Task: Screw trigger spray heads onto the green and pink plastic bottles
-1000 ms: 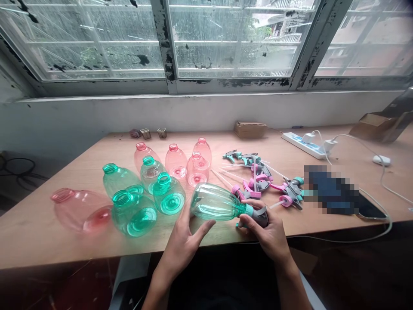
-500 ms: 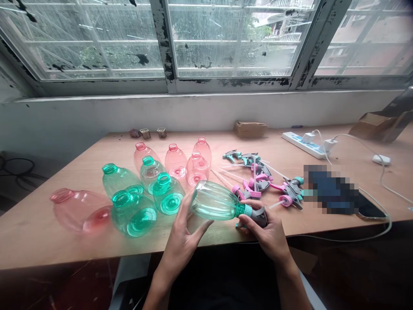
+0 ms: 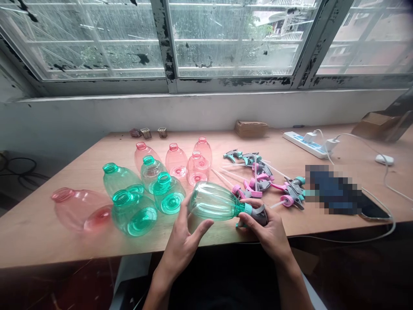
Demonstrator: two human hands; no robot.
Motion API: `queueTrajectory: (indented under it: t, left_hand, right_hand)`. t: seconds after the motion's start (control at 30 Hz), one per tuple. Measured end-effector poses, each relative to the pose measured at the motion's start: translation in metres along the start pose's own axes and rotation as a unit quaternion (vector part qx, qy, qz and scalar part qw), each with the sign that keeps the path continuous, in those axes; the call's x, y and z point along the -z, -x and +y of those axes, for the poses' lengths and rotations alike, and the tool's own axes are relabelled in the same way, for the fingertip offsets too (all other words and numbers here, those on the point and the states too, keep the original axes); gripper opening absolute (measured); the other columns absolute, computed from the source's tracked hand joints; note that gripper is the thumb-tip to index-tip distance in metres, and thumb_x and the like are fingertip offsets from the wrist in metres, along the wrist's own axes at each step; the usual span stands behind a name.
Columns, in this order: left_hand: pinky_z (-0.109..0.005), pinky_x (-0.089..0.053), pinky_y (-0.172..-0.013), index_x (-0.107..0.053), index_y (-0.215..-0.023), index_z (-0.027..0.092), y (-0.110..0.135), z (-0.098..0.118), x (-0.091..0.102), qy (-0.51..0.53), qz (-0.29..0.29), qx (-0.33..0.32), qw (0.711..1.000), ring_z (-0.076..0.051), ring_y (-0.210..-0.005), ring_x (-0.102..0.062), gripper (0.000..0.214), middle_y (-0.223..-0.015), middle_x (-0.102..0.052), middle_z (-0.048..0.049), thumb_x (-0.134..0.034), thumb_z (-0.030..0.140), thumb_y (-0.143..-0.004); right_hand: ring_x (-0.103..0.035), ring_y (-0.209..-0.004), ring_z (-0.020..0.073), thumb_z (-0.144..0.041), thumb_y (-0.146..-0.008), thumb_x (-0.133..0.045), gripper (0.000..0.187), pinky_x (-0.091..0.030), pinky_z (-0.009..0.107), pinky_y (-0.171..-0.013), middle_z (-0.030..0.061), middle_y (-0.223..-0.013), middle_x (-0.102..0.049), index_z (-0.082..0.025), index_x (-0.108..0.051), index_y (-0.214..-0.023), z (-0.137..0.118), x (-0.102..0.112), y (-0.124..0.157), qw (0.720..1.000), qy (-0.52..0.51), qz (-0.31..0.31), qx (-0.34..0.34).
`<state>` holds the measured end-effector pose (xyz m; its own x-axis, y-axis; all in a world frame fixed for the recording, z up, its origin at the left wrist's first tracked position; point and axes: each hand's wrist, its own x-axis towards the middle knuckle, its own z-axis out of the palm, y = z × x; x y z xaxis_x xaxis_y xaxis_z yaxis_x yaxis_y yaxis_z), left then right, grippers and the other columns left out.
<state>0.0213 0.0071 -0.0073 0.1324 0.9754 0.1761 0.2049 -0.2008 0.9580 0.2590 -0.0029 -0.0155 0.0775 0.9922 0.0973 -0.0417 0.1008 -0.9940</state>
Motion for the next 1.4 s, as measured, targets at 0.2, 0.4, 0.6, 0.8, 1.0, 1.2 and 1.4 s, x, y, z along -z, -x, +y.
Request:
queueTrajectory:
  t: [0.2, 0.4, 0.6, 0.8, 1.0, 1.2, 1.4]
  left_hand:
    - [-0.048, -0.045, -0.123, -0.043, -0.15, 0.028, -0.001, 0.002, 0.0, 0.047, -0.008, 0.028, 0.998, -0.032, -0.149, -0.054, 0.057, -0.158, -0.058, -0.0114, -0.062, 0.053, -0.102]
    - [-0.046, -0.052, -0.116, -0.052, -0.141, 0.027, -0.001, 0.005, -0.002, 0.054, 0.008, 0.014, 0.998, -0.031, -0.139, -0.063, 0.05, -0.151, -0.064, -0.0105, -0.067, 0.051, -0.1]
    - [-0.051, -0.043, -0.126, -0.044, -0.159, 0.034, -0.003, 0.002, -0.004, 0.012, 0.01, -0.017, 1.0, -0.035, -0.159, -0.04, 0.063, -0.17, -0.046, -0.0073, -0.066, 0.046, -0.102]
    - [-0.05, -0.043, -0.126, -0.04, -0.16, 0.033, -0.002, 0.001, -0.006, 0.024, 0.01, -0.006, 1.0, -0.032, -0.152, -0.051, 0.064, -0.167, -0.049, -0.0089, -0.065, 0.046, -0.102]
    - [-0.052, -0.039, -0.128, -0.038, -0.156, 0.031, 0.002, 0.004, -0.005, 0.039, 0.004, 0.009, 0.999, -0.032, -0.153, -0.048, 0.065, -0.166, -0.047, -0.0112, -0.066, 0.05, -0.1]
    - [-0.053, -0.038, -0.128, -0.036, -0.154, 0.026, 0.0, 0.001, -0.005, 0.046, 0.008, 0.02, 0.999, -0.034, -0.155, -0.045, 0.068, -0.167, -0.045, -0.0152, -0.067, 0.052, -0.1]
    - [-0.049, -0.042, -0.127, -0.038, -0.16, 0.031, -0.006, 0.004, -0.006, 0.046, -0.016, -0.018, 0.999, -0.033, -0.158, -0.043, 0.06, -0.172, -0.042, -0.0093, -0.06, 0.044, -0.105]
  right_hand:
    - [-0.072, -0.07, 0.0165, -0.051, -0.086, -0.086, 0.042, -0.064, 0.026, -0.067, 0.0, -0.081, -0.073, -0.021, -0.074, -0.113, -0.008, 0.003, 0.004, 1.0, 0.023, 0.013, 0.003]
    - [-0.072, -0.077, 0.0186, -0.052, -0.084, -0.087, 0.043, -0.067, 0.029, -0.07, 0.0009, -0.084, -0.073, -0.021, -0.075, -0.113, -0.004, 0.004, -0.001, 1.0, 0.005, 0.018, -0.015]
    - [-0.07, -0.078, 0.0178, -0.047, -0.084, -0.088, 0.043, -0.067, 0.028, -0.072, 0.0007, -0.09, -0.071, -0.022, -0.074, -0.117, 0.006, 0.007, -0.009, 0.997, 0.05, 0.038, 0.039]
    - [-0.072, -0.07, 0.0161, -0.044, -0.087, -0.087, 0.039, -0.064, 0.025, -0.066, -0.0008, -0.082, -0.073, -0.024, -0.074, -0.117, 0.005, 0.007, -0.014, 0.992, 0.072, 0.047, 0.091]
    - [-0.075, -0.068, 0.0167, -0.045, -0.086, -0.088, 0.041, -0.067, 0.025, -0.062, -0.0013, -0.078, -0.074, -0.023, -0.071, -0.117, 0.003, 0.01, -0.015, 0.999, -0.033, -0.019, 0.024]
    - [-0.074, -0.068, 0.0159, -0.045, -0.085, -0.089, 0.043, -0.067, 0.025, -0.063, -0.0016, -0.077, -0.073, -0.022, -0.071, -0.117, 0.002, 0.011, -0.015, 0.999, -0.041, -0.03, 0.001]
    - [-0.075, -0.069, 0.0178, -0.047, -0.086, -0.088, 0.047, -0.066, 0.027, -0.065, -0.0006, -0.077, -0.074, -0.021, -0.069, -0.12, 0.003, 0.014, -0.015, 0.998, -0.049, -0.037, -0.018]
